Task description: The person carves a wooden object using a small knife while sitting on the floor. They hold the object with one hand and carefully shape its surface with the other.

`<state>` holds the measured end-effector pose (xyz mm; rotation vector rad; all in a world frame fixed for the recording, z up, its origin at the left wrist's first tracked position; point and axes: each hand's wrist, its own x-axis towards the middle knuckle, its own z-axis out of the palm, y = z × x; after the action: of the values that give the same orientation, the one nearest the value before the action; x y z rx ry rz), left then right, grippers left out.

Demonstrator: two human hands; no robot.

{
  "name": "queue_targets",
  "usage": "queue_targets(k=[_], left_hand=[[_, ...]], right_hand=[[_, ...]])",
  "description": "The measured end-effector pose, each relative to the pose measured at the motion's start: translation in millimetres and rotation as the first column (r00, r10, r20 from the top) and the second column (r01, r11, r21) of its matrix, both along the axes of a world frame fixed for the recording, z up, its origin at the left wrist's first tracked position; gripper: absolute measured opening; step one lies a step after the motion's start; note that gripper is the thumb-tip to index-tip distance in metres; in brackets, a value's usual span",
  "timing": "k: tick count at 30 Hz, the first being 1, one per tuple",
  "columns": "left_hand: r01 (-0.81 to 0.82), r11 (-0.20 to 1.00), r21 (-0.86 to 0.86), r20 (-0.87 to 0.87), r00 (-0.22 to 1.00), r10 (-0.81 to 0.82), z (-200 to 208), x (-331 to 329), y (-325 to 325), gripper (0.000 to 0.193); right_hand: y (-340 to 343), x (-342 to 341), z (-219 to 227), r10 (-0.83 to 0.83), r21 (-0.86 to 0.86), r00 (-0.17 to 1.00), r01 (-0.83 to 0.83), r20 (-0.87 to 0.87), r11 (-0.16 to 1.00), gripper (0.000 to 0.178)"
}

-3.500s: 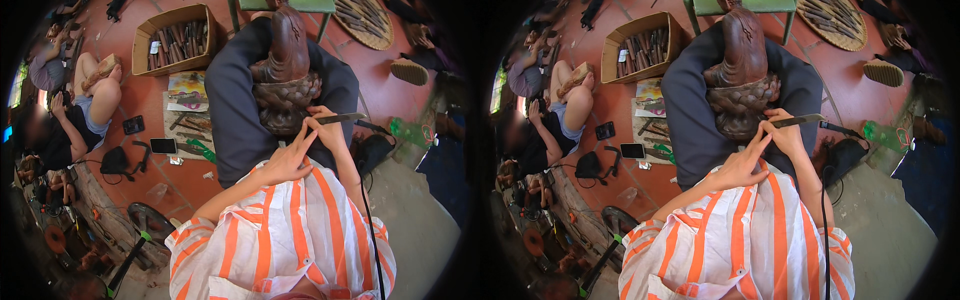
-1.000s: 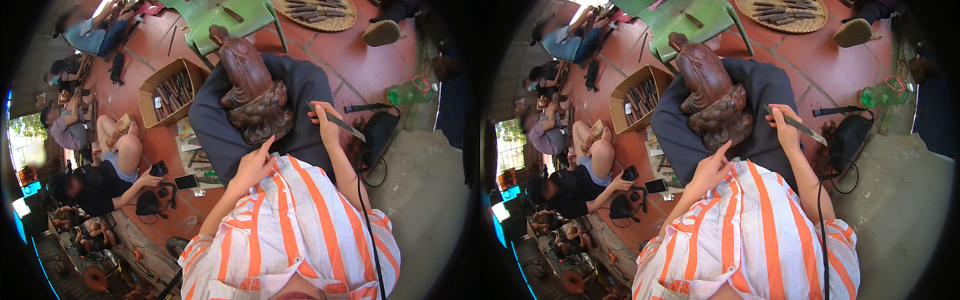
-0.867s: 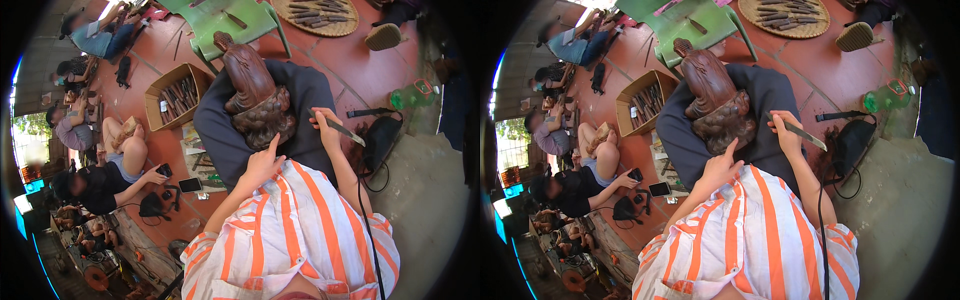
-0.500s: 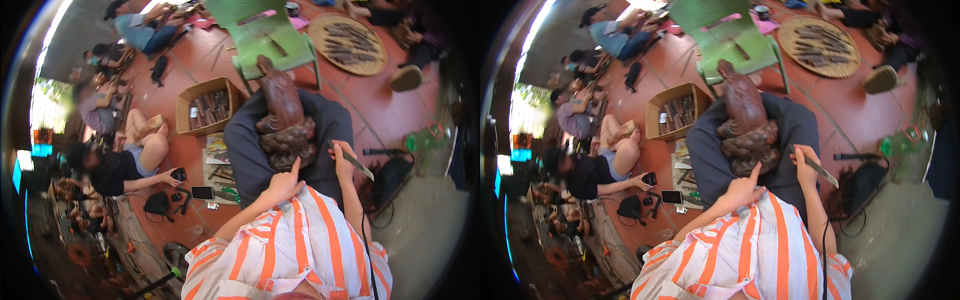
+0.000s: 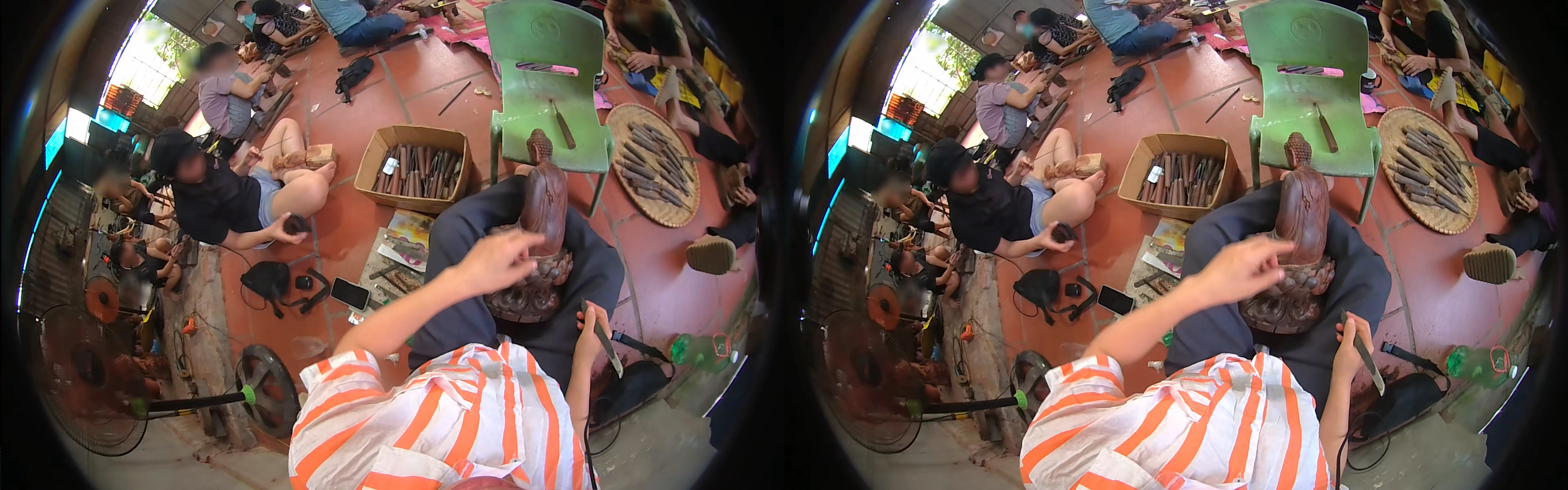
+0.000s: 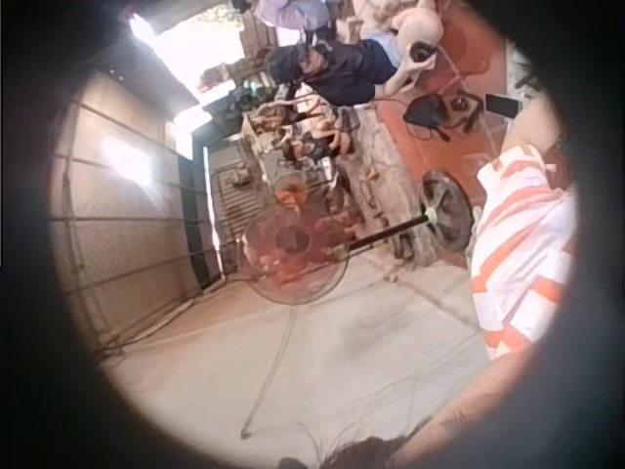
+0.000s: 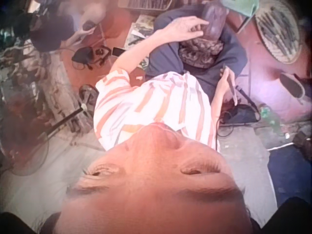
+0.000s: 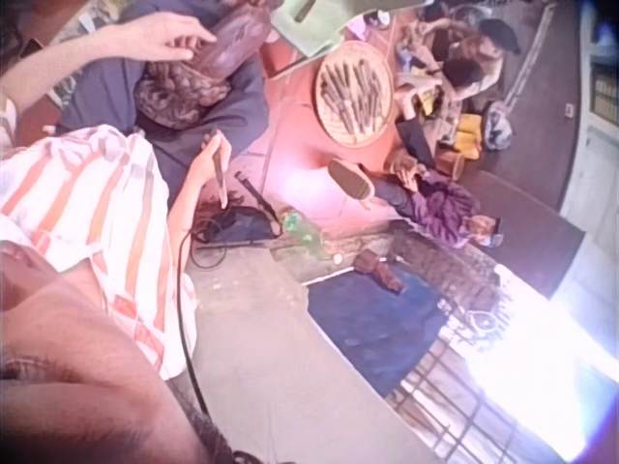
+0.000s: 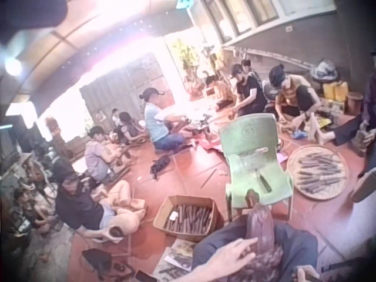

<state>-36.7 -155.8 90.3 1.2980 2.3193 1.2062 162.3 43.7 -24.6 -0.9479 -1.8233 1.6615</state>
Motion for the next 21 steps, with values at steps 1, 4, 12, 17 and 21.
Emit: queue_targets(k=[1,4,12,17,21], left_hand=[[0.005,1.000,-0.005,-0.054,0.999,-0.005,7.3,-24.3,8.8,0.042],[-0.013,1.000,0.025,-0.258,0.966,0.018,15.7,-92.7,34.4,0.045],[-0.219,0.960,-0.175,-0.246,0.954,0.173,-8.8,-206.6,127.2,0.062],[-0.129,0.981,-0.147,-0.217,0.971,0.095,-57.5,-221.1,165.5,0.033],[-0.222,0.962,-0.161,-0.254,0.951,0.177,-68.7,-217.9,171.2,0.024]], right_hand=[[2.3,-0.7,1.3,-0.013,0.006,1.000,0.013,-0.006,1.000,0.016],[6.9,0.8,-6.0,-0.024,0.002,1.000,0.024,-0.002,1.000,0.016],[7.5,-3.5,-6.6,-0.072,0.038,0.994,0.069,0.077,0.997,0.015],[7.8,-4.2,0.1,-0.112,0.017,0.986,0.111,0.125,0.994,0.023],[11.6,-2.2,-1.5,-0.144,0.025,0.981,0.142,0.131,0.990,0.029]])
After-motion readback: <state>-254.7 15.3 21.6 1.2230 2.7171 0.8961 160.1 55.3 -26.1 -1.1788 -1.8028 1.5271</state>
